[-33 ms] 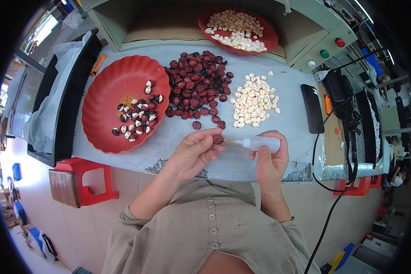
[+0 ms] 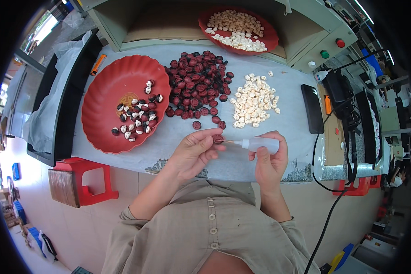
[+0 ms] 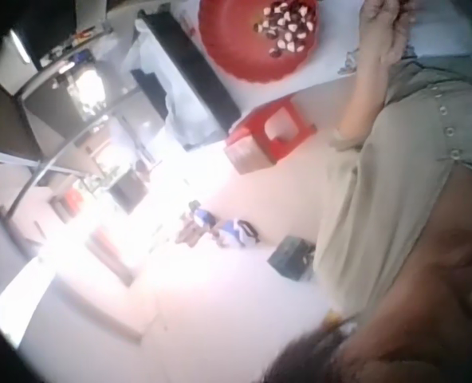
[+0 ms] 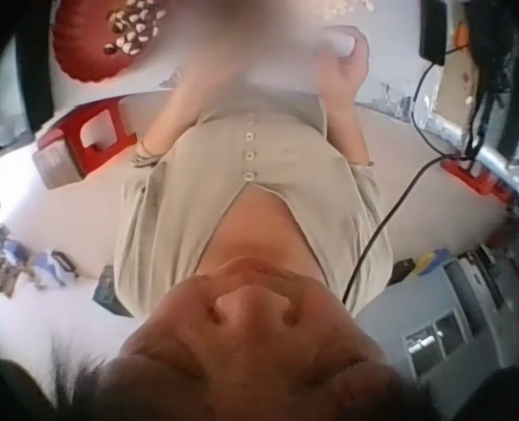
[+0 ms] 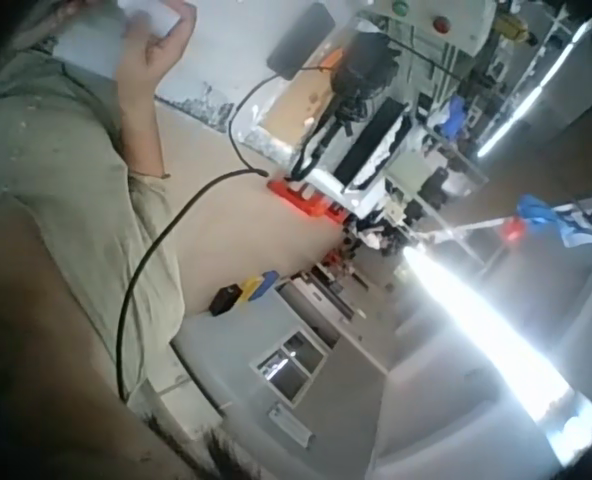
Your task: Assembling small decorative or toy components by applying glue and joining red and white pieces together.
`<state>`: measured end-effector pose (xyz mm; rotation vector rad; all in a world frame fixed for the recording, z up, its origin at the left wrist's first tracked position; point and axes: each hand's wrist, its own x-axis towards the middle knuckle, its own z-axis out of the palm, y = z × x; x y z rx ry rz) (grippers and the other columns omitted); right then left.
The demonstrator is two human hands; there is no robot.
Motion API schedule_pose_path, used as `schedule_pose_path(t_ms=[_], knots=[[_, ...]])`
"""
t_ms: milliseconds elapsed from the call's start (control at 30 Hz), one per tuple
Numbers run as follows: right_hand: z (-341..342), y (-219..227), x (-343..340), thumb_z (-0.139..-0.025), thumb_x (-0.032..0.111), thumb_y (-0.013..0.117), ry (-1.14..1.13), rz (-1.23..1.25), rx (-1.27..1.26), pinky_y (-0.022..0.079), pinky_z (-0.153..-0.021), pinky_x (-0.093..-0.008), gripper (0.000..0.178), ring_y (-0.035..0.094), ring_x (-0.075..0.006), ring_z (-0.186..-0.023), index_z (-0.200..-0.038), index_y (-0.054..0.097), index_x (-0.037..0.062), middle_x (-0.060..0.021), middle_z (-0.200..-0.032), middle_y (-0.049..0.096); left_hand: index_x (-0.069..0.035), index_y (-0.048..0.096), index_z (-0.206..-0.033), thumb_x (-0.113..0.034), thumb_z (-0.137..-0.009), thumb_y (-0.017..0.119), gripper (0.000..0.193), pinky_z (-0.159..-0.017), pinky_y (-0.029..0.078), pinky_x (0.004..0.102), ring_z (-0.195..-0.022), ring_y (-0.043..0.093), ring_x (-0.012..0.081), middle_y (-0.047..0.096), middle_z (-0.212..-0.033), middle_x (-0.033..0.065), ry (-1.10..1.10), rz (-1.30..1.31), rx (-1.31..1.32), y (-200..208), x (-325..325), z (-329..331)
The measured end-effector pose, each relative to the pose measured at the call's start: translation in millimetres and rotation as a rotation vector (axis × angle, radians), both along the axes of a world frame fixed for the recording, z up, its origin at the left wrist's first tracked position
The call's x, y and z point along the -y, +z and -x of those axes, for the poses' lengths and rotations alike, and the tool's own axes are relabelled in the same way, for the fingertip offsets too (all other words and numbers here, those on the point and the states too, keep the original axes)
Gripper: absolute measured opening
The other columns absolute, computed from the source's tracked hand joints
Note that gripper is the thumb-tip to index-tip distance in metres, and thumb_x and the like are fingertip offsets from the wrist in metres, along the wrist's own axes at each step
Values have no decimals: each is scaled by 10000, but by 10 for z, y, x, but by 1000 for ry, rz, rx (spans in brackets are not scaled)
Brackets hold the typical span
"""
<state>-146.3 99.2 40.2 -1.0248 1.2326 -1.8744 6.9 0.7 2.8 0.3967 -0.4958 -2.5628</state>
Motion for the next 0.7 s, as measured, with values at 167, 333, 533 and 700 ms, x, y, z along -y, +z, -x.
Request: schedule_pose_path(t_ms=[167, 333, 533, 700], knots=[[-4, -17, 10, -807, 168, 549, -53, -36, -284, 369, -526, -191, 236, 452, -92, -613, -914, 419, 2, -43, -814, 423, 24, 498, -1076, -117, -832, 488, 283, -638, 491, 215, -798, 580, 169, 575, -925, 102, -2, -2, -11, -27, 9, 0], [-20, -24, 19, -794, 163, 569, -58, -39, -293, 358, -566, -180, 255, 437, -78, -637, -922, 419, 1, -38, -812, 415, 24, 501, -1076, -124, -834, 485, 284, -649, 489, 217, -807, 576, 168, 575, -926, 114, -1, 11, -12, -35, -6, 4], [-17, -21, 23, -794, 173, 570, -47, -43, -317, 353, -566, -182, 263, 426, -79, -646, -920, 417, 2, -41, -809, 415, 16, 507, -1073, -124, -835, 483, 278, -649, 488, 215, -806, 576, 172, 573, -925, 124, -6, 24, 14, -32, -12, -2], [16, -27, -7, -784, 119, 569, -43, -30, -377, 370, -580, -200, 220, 443, -104, -671, -908, 442, -9, -64, -809, 434, 19, 508, -1070, -123, -836, 479, 275, -654, 489, 220, -806, 576, 176, 571, -923, 126, -13, 38, 11, -25, -16, -5]])
